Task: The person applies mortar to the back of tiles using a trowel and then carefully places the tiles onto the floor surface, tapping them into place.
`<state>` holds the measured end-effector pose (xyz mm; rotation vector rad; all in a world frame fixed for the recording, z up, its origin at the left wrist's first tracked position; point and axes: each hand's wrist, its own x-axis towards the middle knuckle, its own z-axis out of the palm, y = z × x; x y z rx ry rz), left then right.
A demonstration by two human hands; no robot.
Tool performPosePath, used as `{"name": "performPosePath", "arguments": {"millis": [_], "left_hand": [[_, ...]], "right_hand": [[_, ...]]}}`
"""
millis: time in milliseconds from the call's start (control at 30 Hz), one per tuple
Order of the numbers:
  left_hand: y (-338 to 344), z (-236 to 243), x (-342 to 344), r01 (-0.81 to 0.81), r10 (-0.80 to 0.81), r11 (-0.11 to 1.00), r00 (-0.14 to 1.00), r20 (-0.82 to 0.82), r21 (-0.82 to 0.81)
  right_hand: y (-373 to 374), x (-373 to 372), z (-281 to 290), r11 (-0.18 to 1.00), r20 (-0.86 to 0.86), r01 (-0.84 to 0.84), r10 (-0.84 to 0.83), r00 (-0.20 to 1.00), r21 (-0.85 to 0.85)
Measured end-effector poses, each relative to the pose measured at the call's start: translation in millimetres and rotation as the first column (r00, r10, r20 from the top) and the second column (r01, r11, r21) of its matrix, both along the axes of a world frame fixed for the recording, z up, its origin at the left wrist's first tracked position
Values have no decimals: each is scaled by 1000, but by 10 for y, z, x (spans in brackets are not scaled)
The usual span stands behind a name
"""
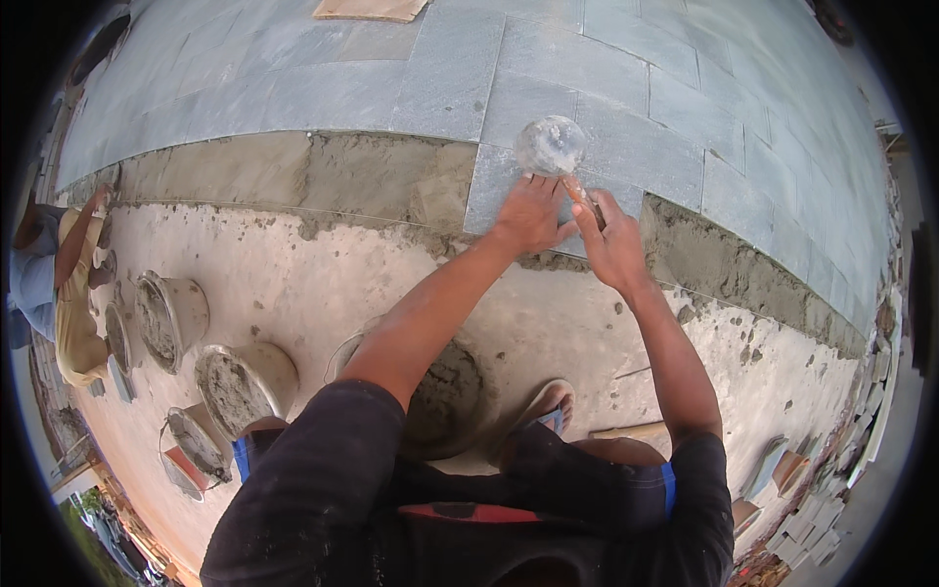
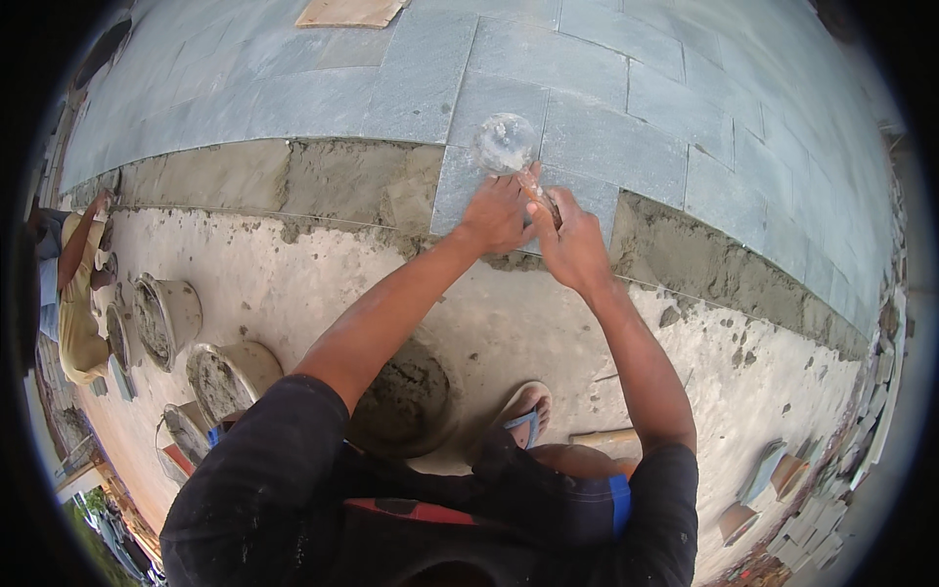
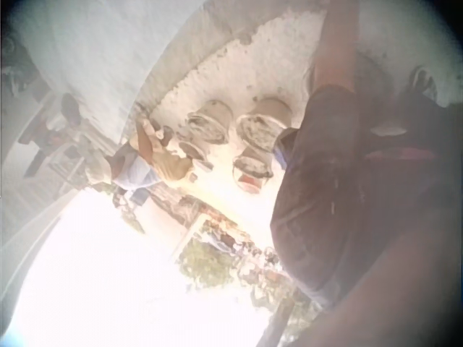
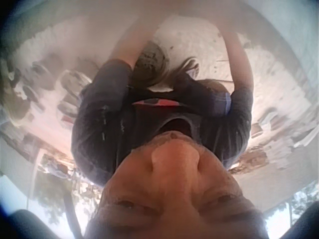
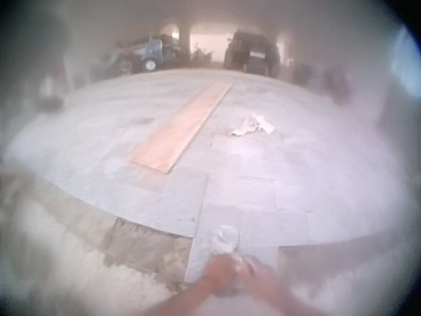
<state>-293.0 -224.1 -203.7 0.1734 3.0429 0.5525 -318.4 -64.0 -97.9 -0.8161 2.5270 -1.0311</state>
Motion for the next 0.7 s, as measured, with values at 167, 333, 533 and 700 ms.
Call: {"name": "performPosePath", "arguments": {"millis": [167,333,533,700], "left_hand": [[60,9,-39,-13,-11,980,992,-122,-196],[12,-146,-3,-25,9,997,974,-228,-67],[-14,-205,-56,-21,12,999,974,-225,-39],[9,-212,-19,-53,23,992,969,-245,-117]], "right_hand": [[-304,-137,-192,976,58,-139,131,990,169],[-529,-113,-102,945,34,-233,232,972,227],[-548,-99,-177,947,40,-247,244,969,204],[-497,-72,-326,945,2,-216,222,975,245]]}}
